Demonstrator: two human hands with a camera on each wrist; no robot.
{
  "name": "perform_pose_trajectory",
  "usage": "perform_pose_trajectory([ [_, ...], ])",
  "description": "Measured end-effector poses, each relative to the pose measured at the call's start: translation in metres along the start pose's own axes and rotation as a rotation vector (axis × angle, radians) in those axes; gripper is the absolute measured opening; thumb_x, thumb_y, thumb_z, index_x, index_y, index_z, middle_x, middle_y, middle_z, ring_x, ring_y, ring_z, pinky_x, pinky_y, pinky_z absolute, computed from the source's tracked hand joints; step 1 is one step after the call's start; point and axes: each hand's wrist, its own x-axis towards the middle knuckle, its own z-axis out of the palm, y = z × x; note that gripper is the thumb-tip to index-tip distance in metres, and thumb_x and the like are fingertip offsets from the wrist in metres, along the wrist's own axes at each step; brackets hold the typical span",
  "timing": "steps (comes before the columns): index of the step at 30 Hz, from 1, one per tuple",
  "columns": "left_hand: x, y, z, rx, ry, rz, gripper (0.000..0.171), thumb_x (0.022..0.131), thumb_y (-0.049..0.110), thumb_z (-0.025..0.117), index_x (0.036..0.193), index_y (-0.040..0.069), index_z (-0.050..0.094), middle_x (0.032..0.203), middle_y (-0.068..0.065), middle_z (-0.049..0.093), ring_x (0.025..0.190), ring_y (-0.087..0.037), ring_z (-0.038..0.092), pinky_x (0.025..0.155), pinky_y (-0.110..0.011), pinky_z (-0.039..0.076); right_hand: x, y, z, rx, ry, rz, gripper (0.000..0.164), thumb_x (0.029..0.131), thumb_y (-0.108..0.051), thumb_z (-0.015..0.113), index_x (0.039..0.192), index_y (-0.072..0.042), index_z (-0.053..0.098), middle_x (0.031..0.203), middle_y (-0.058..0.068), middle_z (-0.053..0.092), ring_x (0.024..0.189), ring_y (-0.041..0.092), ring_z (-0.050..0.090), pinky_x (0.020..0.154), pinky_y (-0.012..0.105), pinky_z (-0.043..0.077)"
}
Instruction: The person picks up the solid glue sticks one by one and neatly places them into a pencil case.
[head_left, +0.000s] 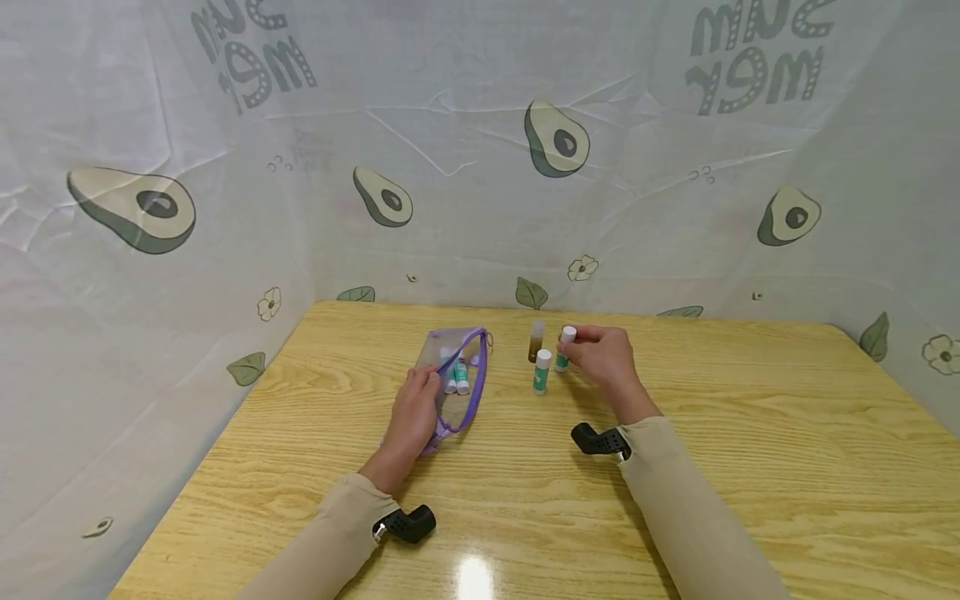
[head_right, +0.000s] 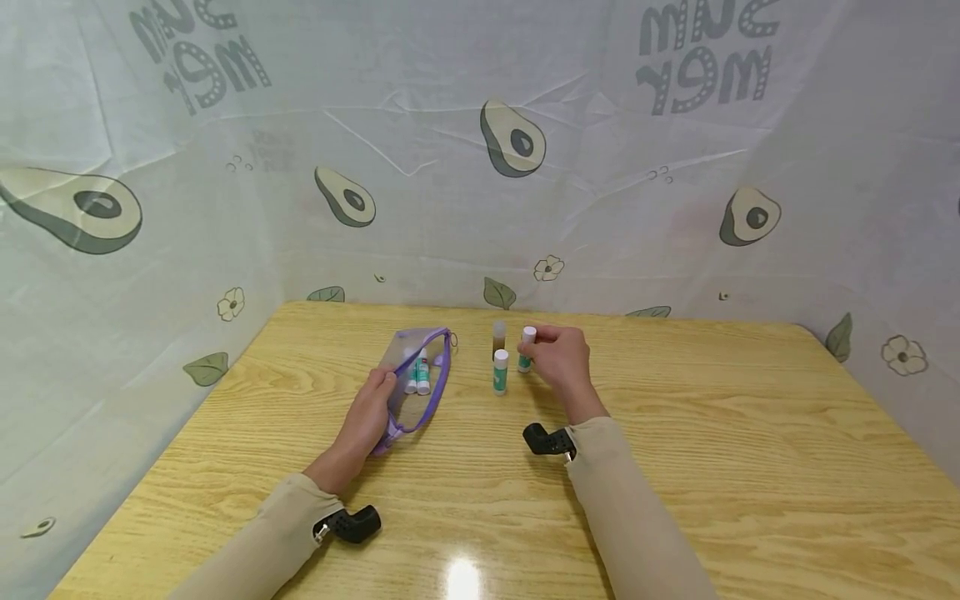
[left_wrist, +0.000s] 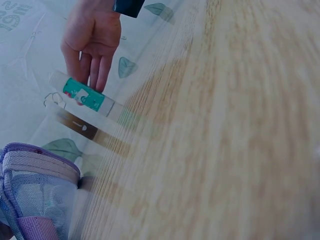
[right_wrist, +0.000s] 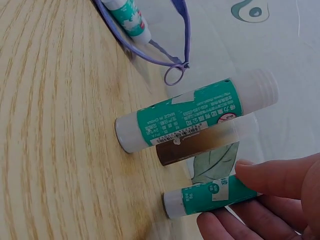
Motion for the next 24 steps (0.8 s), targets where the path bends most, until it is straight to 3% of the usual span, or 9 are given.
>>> perform_pose_trajectory([
  [24, 0.0004, -0.0015, 0.0007, -0.025, 0.005, 0.004, 0.054, 0.114, 0.033, 0.031, 0.154, 0.003, 0.052, 0.172, -0.023, 0.032, 0.166, -0.043, 0.013, 0.133, -0.066, 0.011, 0.0015, 0.0044, 0.0028, -0.050, 0.000, -0.016, 0.046, 0.102, -0.014, 0.069, 0.144, 0.003, 0.063, 0.150, 0.025, 0.061, 0.136, 0.037, 0.062, 0.115, 0.048, 0.054],
])
